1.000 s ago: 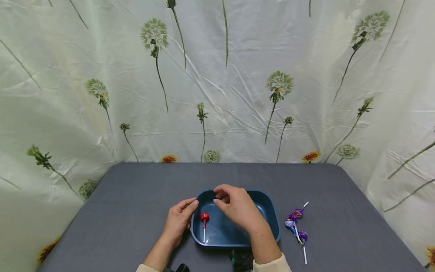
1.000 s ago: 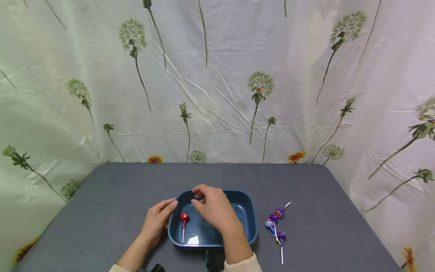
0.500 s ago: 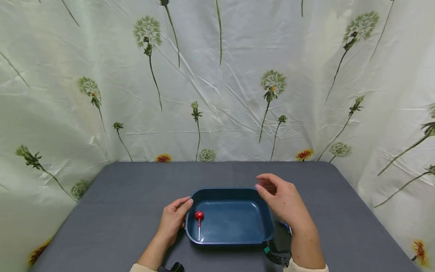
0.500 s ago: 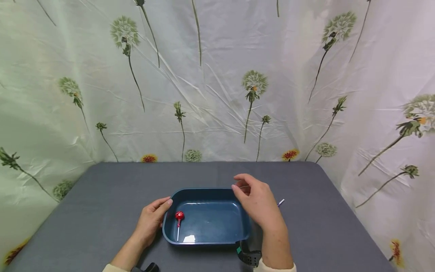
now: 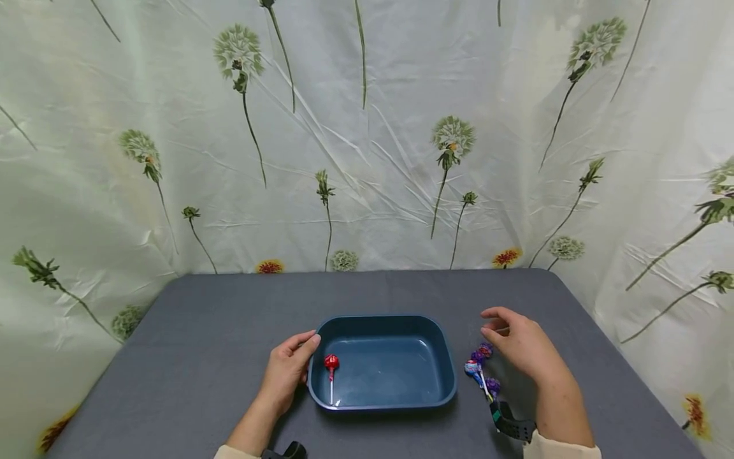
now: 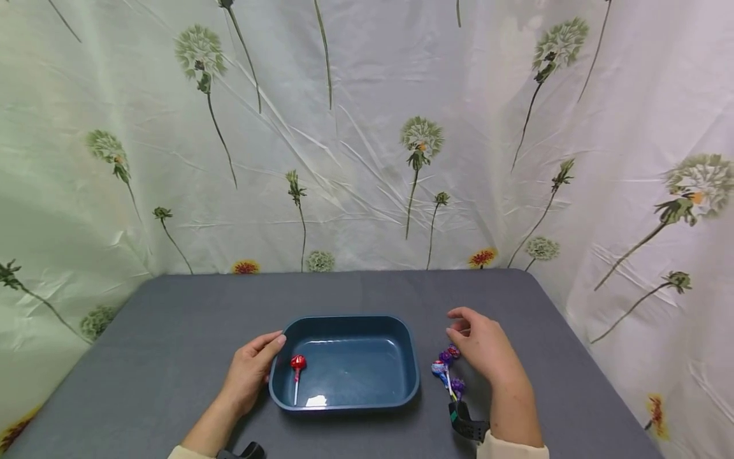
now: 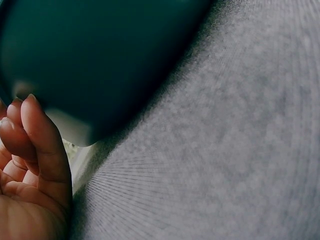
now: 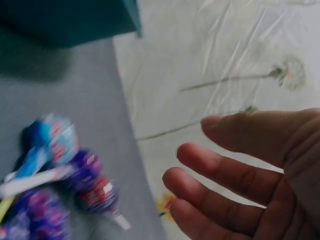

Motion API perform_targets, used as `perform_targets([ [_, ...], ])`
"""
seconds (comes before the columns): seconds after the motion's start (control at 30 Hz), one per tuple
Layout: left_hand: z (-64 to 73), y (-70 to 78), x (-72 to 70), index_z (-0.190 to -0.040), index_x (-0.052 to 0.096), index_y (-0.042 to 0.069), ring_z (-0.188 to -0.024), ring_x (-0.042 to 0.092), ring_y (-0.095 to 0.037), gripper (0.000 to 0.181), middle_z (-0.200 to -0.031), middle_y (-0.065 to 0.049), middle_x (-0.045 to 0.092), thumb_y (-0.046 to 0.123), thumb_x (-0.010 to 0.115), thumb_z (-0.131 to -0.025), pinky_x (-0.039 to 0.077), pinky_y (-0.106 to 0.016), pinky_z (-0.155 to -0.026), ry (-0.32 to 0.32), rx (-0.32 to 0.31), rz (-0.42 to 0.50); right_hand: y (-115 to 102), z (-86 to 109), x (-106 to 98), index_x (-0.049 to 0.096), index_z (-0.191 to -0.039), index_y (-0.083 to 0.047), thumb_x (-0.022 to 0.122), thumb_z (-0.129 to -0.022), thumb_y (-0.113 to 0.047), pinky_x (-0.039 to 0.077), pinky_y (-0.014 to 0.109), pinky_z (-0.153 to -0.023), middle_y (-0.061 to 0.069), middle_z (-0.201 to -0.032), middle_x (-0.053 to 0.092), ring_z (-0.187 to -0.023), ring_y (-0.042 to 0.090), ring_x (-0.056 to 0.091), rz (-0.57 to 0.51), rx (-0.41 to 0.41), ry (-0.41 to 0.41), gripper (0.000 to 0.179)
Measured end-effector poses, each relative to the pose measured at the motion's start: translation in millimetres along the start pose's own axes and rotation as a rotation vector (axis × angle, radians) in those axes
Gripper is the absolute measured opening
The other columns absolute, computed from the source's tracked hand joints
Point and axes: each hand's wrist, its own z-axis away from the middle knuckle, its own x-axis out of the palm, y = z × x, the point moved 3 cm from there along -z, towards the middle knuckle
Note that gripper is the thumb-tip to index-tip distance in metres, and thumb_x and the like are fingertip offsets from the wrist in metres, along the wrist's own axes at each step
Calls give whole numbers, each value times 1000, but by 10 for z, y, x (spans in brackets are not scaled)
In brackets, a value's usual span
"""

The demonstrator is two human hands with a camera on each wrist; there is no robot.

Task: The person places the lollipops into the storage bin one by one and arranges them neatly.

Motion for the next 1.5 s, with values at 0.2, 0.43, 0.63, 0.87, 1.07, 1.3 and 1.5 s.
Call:
perform_targets([
  [0.2, -9, 7, 8, -133, 65, 2, -50, 43, -11, 43, -64, 3, 47, 27, 68, -99, 41, -23, -48, -7, -5, 0, 212, -49, 31, 59, -135, -2, 63, -101, -16, 56, 50, -85, 16, -116, 71, -113, 41, 65, -6, 34, -28, 37],
  [0.43, -6, 14, -4, -133, 65, 2, -50, 43, -11, 42, -65, 3, 48, 27, 67, -99, 42, -22, -48, 4, -24, -9, 373, -75, 50, 60, -131, 0, 66, -98, -16, 53, 51, -84, 17, -112, 72, -105, 37, 67, 26, 59, -14, 37],
  [0.63, -2, 29, -7, -133, 65, 2, -51, 44, -10, 44, -65, 3, 48, 29, 67, -99, 42, -23, -48, 3, -26, -11, 322, -73, 88, 63, -127, -1, 68, -95, -12, 51, 36, -71, 8, -101, 71, -89, 19, 65, -22, 56, -52, 34],
  [0.87, 2, 31, -1, -134, 64, 2, -52, 44, -11, 45, -66, 3, 48, 30, 68, -99, 42, -23, -49, -4, -19, -22, 164, -106, 236, 65, -122, 0, 72, -90, -3, 55, 42, -78, 9, -104, 70, -96, 24, 67, -73, 13, -87, 33],
  [1.07, 13, 19, 6, -135, 63, 1, -52, 44, -11, 48, -67, 3, 48, 31, 69, -98, 43, -23, -48, 1, -23, -23, 154, -123, 315, 67, -118, 0, 72, -88, 1, 55, 43, -79, 7, -98, 70, -91, 21, 66, -18, 10, -82, 30],
  [1.3, 1, 13, 14, -134, 64, 1, -51, 43, -10, 46, -67, 3, 48, 29, 69, -98, 43, -23, -48, 0, -26, -10, 135, -128, 346, 68, -116, -2, 72, -88, 1, 54, 46, -81, 4, -96, 69, -90, 20, 65, 27, 23, -68, 28],
  [1.5, 20, 21, 12, -135, 63, 1, -52, 43, -11, 48, -67, 3, 48, 31, 69, -98, 43, -23, -48, 5, -21, -28, 108, -135, 364, 69, -113, -2, 74, -86, 0, 53, 46, -81, 3, -93, 69, -88, 19, 64, 78, 1, -42, 28],
])
